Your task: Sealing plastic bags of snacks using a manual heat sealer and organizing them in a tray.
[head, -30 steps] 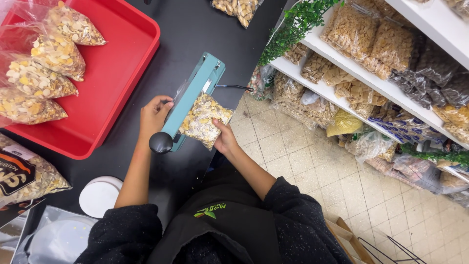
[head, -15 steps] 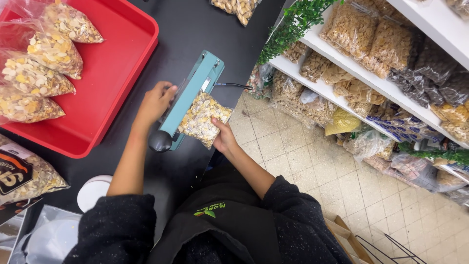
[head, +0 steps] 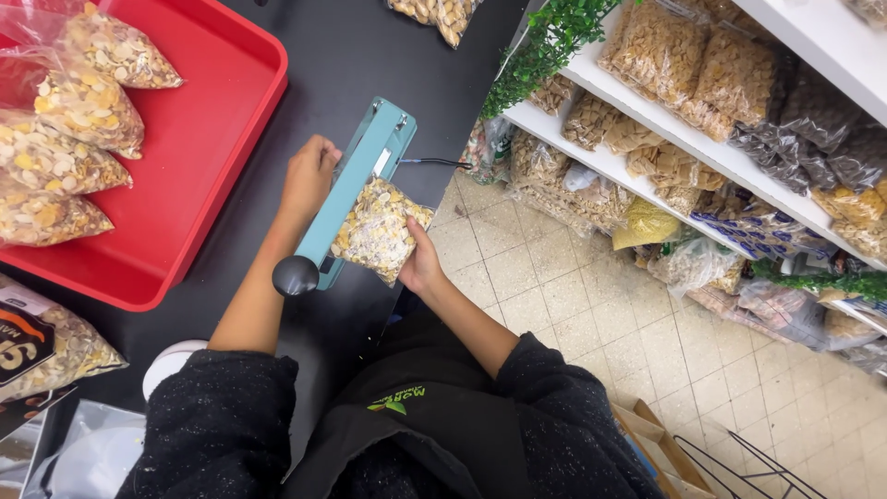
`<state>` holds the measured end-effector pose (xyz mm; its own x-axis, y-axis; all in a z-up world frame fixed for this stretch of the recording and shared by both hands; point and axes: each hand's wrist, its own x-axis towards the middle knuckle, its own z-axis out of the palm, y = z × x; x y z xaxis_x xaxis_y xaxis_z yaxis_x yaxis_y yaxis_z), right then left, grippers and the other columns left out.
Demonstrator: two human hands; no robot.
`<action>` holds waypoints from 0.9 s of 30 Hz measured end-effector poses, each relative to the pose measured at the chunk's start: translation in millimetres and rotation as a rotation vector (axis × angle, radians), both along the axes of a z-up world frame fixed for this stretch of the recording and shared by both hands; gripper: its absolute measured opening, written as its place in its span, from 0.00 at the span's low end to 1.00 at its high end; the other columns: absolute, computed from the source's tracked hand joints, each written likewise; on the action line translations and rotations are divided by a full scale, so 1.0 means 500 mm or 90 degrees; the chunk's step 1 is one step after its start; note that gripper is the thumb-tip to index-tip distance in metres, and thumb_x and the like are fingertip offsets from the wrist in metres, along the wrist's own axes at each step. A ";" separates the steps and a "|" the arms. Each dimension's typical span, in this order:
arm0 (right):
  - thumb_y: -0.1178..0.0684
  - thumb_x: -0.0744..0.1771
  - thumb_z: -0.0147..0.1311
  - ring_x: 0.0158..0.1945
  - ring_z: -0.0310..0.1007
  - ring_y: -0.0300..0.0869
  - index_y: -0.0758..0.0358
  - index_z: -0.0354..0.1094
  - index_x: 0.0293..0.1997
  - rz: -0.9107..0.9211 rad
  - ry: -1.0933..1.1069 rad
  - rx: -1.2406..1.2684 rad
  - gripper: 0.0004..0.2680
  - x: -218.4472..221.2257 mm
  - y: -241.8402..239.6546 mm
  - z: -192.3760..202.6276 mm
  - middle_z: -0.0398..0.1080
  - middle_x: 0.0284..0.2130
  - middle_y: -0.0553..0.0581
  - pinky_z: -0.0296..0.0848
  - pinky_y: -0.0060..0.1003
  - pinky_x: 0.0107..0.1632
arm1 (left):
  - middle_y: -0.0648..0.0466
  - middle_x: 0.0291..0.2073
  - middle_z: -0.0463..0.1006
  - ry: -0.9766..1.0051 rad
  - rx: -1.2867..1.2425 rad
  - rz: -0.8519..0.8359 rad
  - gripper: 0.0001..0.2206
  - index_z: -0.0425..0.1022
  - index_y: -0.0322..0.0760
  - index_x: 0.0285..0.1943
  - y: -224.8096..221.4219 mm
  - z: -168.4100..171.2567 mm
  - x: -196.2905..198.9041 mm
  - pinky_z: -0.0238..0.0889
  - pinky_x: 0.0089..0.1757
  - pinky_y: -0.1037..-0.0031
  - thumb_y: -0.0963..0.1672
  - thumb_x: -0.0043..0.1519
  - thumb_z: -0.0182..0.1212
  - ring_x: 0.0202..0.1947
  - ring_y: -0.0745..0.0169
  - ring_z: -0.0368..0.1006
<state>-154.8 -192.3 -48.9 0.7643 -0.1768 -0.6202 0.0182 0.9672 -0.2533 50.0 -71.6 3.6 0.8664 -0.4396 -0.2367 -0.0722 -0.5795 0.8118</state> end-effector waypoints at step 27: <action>0.34 0.68 0.55 0.66 0.62 0.61 0.64 0.52 0.70 0.007 0.040 -0.007 0.28 0.017 0.005 0.052 0.61 0.64 0.70 0.63 0.62 0.64 | 0.51 0.27 0.80 0.007 -0.056 0.117 0.07 0.78 0.41 0.50 0.161 0.012 -0.115 0.63 0.32 0.65 0.43 0.65 0.67 0.26 0.54 0.71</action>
<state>-146.5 -189.8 -22.8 0.7262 -0.1760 -0.6646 -0.0087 0.9642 -0.2649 -7.5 9.1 9.3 0.9317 -0.2936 -0.2137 0.0370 -0.5085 0.8603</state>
